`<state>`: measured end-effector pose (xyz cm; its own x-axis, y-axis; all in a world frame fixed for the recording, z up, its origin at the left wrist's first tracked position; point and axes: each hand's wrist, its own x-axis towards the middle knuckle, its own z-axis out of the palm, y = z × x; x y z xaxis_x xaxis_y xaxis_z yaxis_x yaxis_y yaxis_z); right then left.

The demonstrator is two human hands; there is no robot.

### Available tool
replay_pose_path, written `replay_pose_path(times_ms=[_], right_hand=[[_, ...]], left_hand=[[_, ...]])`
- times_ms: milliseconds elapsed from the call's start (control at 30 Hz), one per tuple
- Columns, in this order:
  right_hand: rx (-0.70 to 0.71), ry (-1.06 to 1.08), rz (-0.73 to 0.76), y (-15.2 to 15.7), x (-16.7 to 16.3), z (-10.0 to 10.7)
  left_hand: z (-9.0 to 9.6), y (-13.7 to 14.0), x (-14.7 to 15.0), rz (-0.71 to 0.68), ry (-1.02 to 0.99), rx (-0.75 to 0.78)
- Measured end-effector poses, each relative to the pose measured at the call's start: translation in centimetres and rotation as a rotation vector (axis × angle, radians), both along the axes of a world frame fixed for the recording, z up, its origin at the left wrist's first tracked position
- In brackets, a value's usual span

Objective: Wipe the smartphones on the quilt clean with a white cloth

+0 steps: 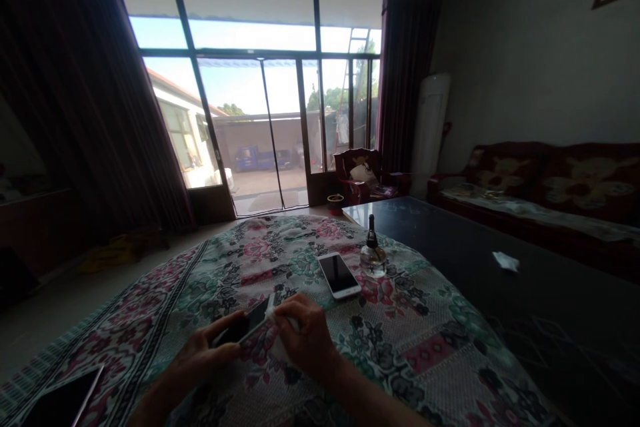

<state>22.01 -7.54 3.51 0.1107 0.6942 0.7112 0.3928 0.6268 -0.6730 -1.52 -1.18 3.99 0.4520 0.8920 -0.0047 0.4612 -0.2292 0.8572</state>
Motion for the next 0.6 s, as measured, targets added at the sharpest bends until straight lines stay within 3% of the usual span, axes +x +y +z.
replay_pose_path(times_ms=[233,467,600], right_hand=[[-0.066,-0.027,-0.06,0.67,0.46,-0.79],[-0.007,-0.034,-0.031,0.24,0.1,-0.36],[-0.044,-0.025,-0.039,0.53,0.44,-0.55]], left_hand=[[0.02,-0.33,0.53,0.023,0.003,0.022],[0.16,-0.19,0.63,0.041,-0.012,-0.005],[0.16,-0.26,0.83,0.039,0.022,0.006]])
